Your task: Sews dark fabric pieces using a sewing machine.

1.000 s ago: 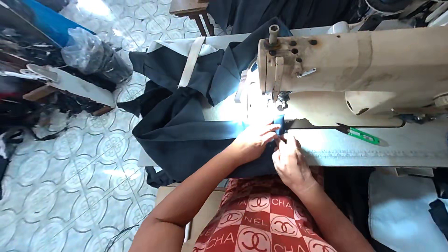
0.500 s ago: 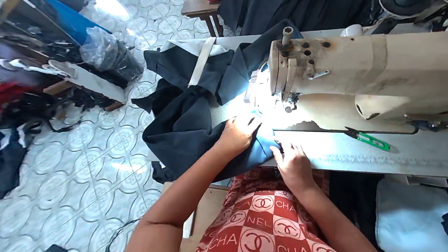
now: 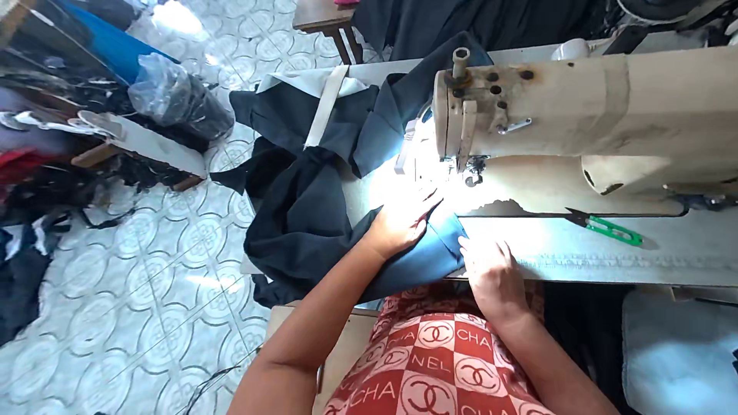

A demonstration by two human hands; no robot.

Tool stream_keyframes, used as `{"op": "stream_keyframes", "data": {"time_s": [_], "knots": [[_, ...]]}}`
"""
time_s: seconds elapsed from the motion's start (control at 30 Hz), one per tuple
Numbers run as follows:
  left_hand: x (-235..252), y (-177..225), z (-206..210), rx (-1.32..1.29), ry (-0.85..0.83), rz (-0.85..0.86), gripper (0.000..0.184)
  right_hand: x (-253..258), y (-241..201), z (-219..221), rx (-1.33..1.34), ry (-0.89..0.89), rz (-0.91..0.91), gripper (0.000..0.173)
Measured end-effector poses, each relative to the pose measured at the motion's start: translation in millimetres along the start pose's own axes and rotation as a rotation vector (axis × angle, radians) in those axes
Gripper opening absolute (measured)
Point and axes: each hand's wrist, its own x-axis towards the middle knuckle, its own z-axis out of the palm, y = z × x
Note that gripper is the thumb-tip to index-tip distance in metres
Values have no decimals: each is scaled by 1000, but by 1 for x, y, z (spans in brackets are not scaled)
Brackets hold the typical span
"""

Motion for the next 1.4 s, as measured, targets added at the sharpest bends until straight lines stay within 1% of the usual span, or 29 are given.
{"op": "stream_keyframes", "data": {"time_s": [0.1,0.2,0.27,0.33,0.37,0.4,0.5,0.57,0.63,0.67,0.73,0.8,0.83,0.9,0.97,1.0,1.07,1.1,1.17,1.2,1.27,1.3,1.33,1.4], "knots": [[-2,7,6,56,33,-34,50,15,-15,-18,-8,-89,27,21],[-7,15,10,80,35,-105,50,35,-39,-30,156,-39,-4,19],[-11,21,14,104,43,-167,49,49,-48,-21,249,-24,-1,21],[-12,25,10,112,27,-215,48,60,-45,0,212,-93,34,22],[-10,27,4,108,-2,-225,49,63,-41,8,171,-155,58,25],[-5,28,-6,96,-49,-231,48,64,-38,14,130,-170,50,27],[18,17,-31,129,-148,-122,33,62,-35,19,60,-179,20,33],[33,3,-37,169,-264,-83,27,64,-34,21,110,-161,64,27],[47,-6,-44,150,-380,-69,21,66,-31,25,141,-136,68,23],[51,-10,-45,123,-403,-57,20,66,-28,28,160,-111,64,21],[51,-24,-42,25,-360,7,18,67,-26,30,217,-88,69,20],[44,-39,-37,-100,-259,49,18,66,-25,31,239,-61,84,22],[41,-46,-34,-162,-199,77,19,67,-25,33,244,-33,87,25],[37,-54,-31,-245,-117,124,20,69,-25,34,260,-30,120,33],[39,-53,-36,-243,-111,137,20,71,-25,34,266,-33,133,42],[40,-52,-39,-237,-126,128,19,71,-26,35,276,-27,132,44],[43,-50,-45,-262,-211,41,19,72,-27,35,288,-35,141,48],[45,-50,-45,-295,-260,-22,19,73,-27,34,288,-45,147,48],[48,-54,-40,-347,-310,-92,19,75,-27,35,297,-54,156,46],[50,-54,-38,-443,-302,-144,17,76,-26,35,304,-50,155,44],[52,-53,-35,-727,-273,-299,14,78,-25,35,313,-52,160,44],[51,-55,-33,-750,-259,-296,13,78,-25,34,316,-58,166,46],[50,-59,-31,-652,-250,-229,12,79,-25,33,321,-64,173,47],[49,-64,-26,-310,-234,-27,12,82,-26,31,319,-85,203,49]]}}
